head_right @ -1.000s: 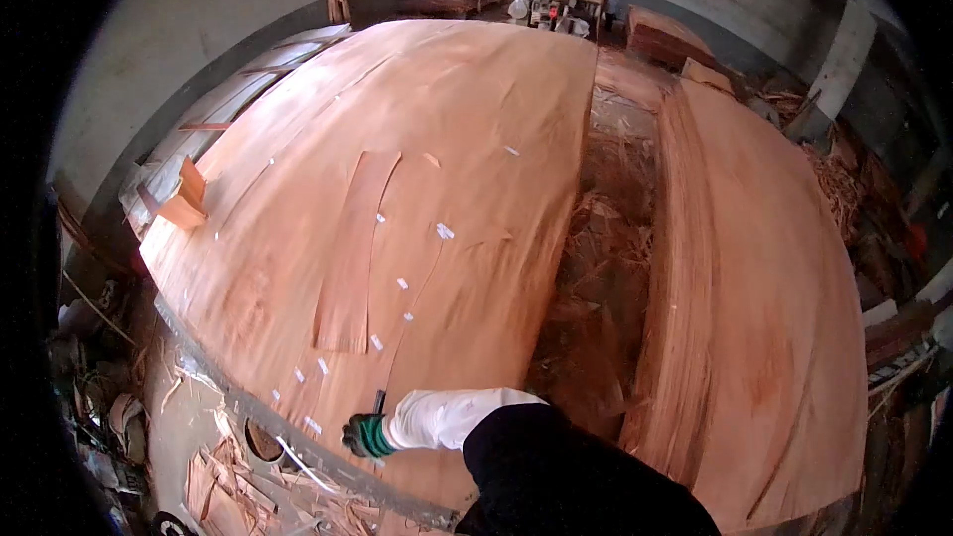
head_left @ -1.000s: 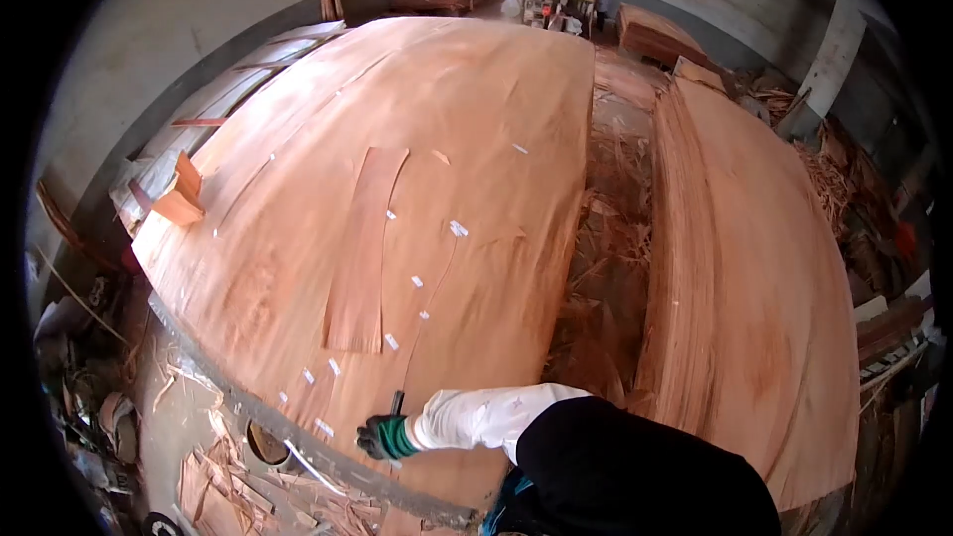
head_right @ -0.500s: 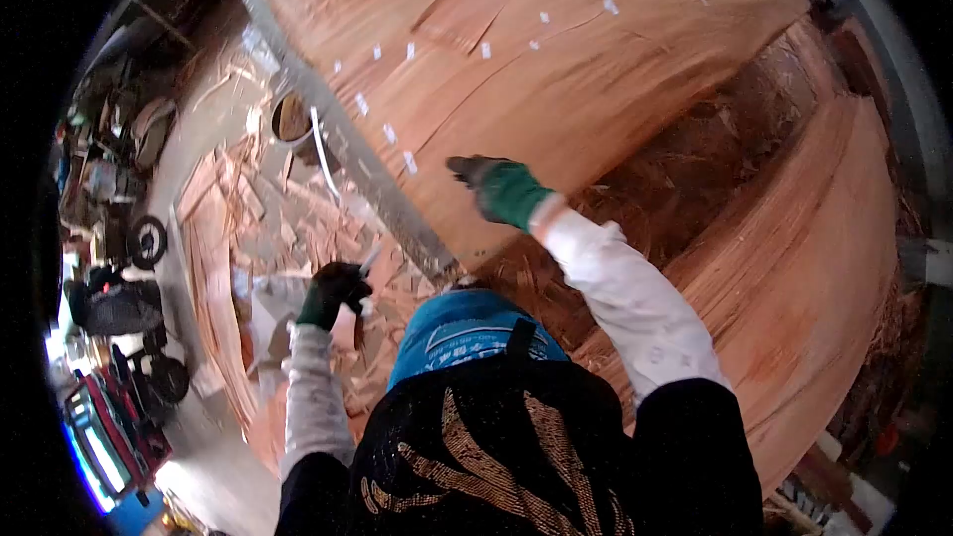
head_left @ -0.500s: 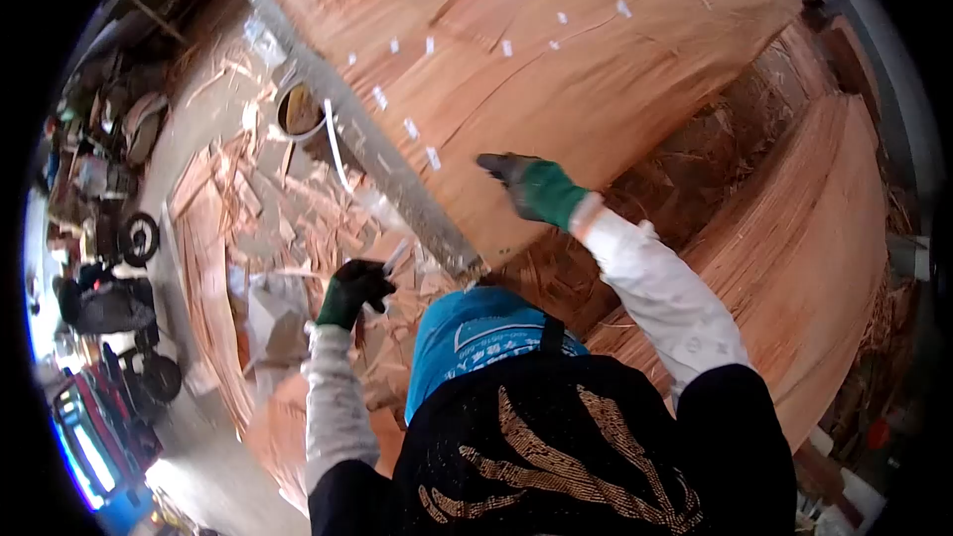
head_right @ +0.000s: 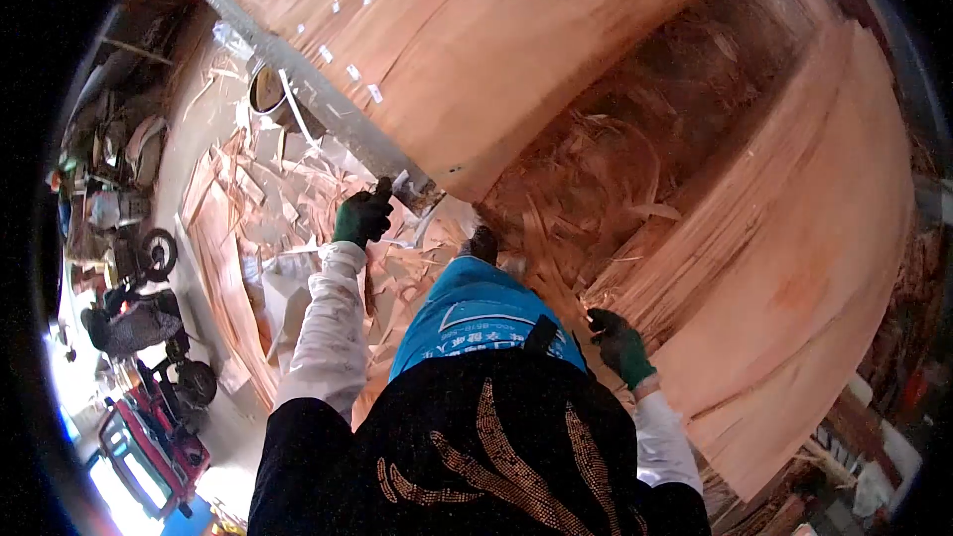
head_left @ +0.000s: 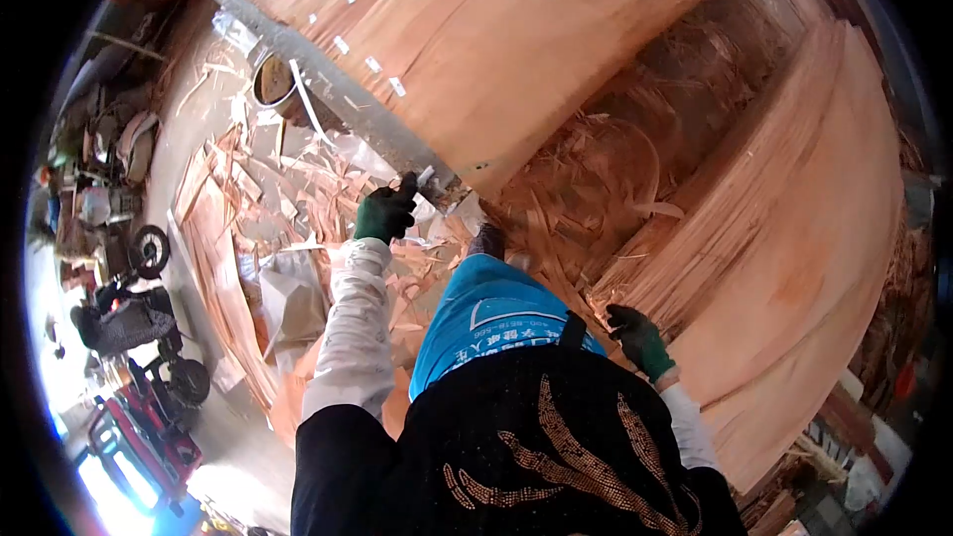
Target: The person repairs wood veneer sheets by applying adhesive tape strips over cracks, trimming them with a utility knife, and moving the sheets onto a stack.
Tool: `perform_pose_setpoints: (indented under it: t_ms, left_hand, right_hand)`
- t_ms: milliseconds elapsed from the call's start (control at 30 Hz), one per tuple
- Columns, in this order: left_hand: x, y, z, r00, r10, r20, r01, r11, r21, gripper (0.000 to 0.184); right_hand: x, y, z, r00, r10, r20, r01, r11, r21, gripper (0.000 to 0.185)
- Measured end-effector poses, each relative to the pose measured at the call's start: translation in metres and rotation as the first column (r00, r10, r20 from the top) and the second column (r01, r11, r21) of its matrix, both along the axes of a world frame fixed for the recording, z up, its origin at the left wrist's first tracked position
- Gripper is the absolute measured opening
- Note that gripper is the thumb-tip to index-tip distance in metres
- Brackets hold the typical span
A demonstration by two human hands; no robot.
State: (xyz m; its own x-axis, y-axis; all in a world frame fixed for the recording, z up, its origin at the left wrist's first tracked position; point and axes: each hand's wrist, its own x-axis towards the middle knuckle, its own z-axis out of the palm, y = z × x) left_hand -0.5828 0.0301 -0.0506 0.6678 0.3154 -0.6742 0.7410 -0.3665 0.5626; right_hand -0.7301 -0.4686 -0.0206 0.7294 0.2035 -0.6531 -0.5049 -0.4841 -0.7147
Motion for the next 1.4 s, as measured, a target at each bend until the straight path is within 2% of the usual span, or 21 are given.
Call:
perform_pose_setpoints:
  t_ms: [133, 200, 267, 333, 400, 467, 500, 600, 667, 700, 733, 767, 800, 833, 933, 967, 1033, 1167, 1267, 1300, 1400]
  left_hand:
    - [-0.005, 0.004, -0.009, 0.964, -0.241, 0.114, 0.235, 0.97, 0.061, 0.035]
    - [-0.001, 0.013, -0.015, 0.872, -0.483, 0.083, 0.471, 0.873, 0.127, 0.055]
    - [0.005, 0.004, -0.011, 0.976, -0.218, 0.001, 0.218, 0.974, 0.054, 0.028]
    - [0.011, -0.007, 0.008, 0.994, -0.078, -0.073, 0.079, 0.997, 0.001, 0.05]
    - [0.014, -0.006, 0.003, 0.993, 0.037, -0.114, -0.044, 0.997, -0.065, 0.045]
    - [0.016, 0.0, -0.016, 0.993, 0.064, -0.096, -0.075, 0.991, -0.112, 0.055]
    - [0.015, 0.008, -0.022, 0.998, -0.01, -0.062, 0.0, 0.99, -0.144, 0.052]
    - [0.022, 0.028, -0.054, 0.996, 0.013, -0.085, -0.031, 0.976, -0.216, 0.044]
    - [0.023, 0.022, -0.035, 0.99, 0.0, -0.143, -0.031, 0.977, -0.211, 0.047]
    - [0.022, 0.017, -0.009, 0.979, -0.055, -0.197, 0.02, 0.984, -0.179, 0.053]
    - [0.036, 0.071, -0.082, 0.993, 0.003, -0.122, -0.049, 0.928, -0.37, 0.065]
    - [0.05, 0.112, -0.118, 0.975, 0.058, -0.216, -0.155, 0.872, -0.465, 0.07]
    - [0.044, 0.099, -0.094, 0.982, 0.053, -0.179, -0.115, 0.927, -0.357, 0.08]
    - [0.04, 0.058, -0.039, 0.954, 0.04, -0.296, -0.1, 0.976, -0.192, 0.087]
    - [0.021, 0.103, -0.066, 0.922, 0.085, -0.379, -0.121, 0.99, -0.071, 0.083]
    - [0.011, 0.101, -0.058, 0.922, 0.074, -0.38, -0.1, 0.994, -0.047, 0.078]
    - [0.001, 0.085, -0.049, 0.931, 0.038, -0.363, -0.041, 0.999, -0.001, 0.07]
    - [0.036, 0.07, -0.084, 0.941, -0.034, -0.337, 0.07, 0.993, 0.096, 0.061]
    - [0.055, 0.056, -0.097, 0.939, -0.034, -0.343, 0.088, 0.986, 0.143, 0.061]
    - [0.054, 0.04, -0.08, 0.95, -0.03, -0.311, 0.074, 0.989, 0.129, 0.06]
    - [0.044, 0.015, -0.048, 0.97, -0.017, -0.243, 0.043, 0.994, 0.099, 0.061]
  right_hand:
    - [-0.043, -0.006, 0.007, 0.98, -0.134, -0.147, 0.139, 0.99, 0.025, 0.045]
    - [-0.064, -0.014, 0.009, 0.982, -0.159, -0.099, 0.166, 0.984, 0.065, 0.045]
    - [-0.074, -0.023, 0.015, 0.979, -0.206, 0.008, 0.203, 0.969, 0.141, 0.046]
    - [-0.078, -0.036, 0.033, 0.948, -0.319, 0.007, 0.311, 0.931, 0.19, 0.049]
    - [-0.077, -0.055, 0.056, 0.871, -0.479, -0.108, 0.491, 0.847, 0.202, 0.056]
    - [-0.092, -0.09, 0.053, 0.734, -0.678, 0.021, 0.657, 0.719, 0.227, 0.05]
    - [-0.094, -0.102, 0.06, 0.604, -0.791, 0.101, 0.792, 0.609, 0.032, 0.044]
    - [-0.145, -0.163, 0.055, 0.221, -0.838, 0.499, 0.954, 0.291, 0.066, 0.041]
    - [-0.18, -0.19, 0.04, 0.098, -0.885, 0.456, 0.979, 0.167, 0.115, 0.034]
    - [-0.221, -0.233, -0.008, -0.093, -0.953, 0.29, 0.878, 0.059, 0.475, 0.036]
    - [-0.202, -0.209, 0.014, 0.088, -0.817, 0.57, 0.995, 0.05, -0.082, 0.037]
    - [-0.187, -0.196, 0.025, 0.115, -0.802, 0.586, 0.972, -0.032, -0.233, 0.04]
    - [-0.188, -0.196, 0.023, 0.42, -0.595, 0.686, 0.833, -0.048, -0.551, 0.047]
    - [-0.186, -0.197, 0.022, 0.415, -0.597, 0.687, 0.828, -0.065, -0.557, 0.05]
    - [-0.202, -0.209, -0.024, 0.452, -0.549, 0.703, 0.82, -0.055, -0.57, 0.053]
    - [-0.266, -0.275, -0.135, 0.69, -0.028, 0.723, 0.722, -0.048, -0.691, 0.051]
    - [-0.249, -0.272, -0.096, 0.622, -0.365, 0.693, 0.744, -0.001, -0.668, 0.041]
    - [-0.235, -0.278, -0.044, 0.613, -0.57, 0.547, 0.673, 0.014, -0.739, 0.023]
    - [-0.251, -0.303, -0.044, 0.939, -0.106, 0.326, 0.337, 0.112, -0.935, 0.017]
    - [-0.254, -0.316, -0.064, 0.77, -0.416, 0.483, 0.555, 0.065, -0.829, 0.018]
    - [-0.258, -0.33, -0.062, 0.961, 0.08, 0.264, 0.267, -0.023, -0.963, 0.017]
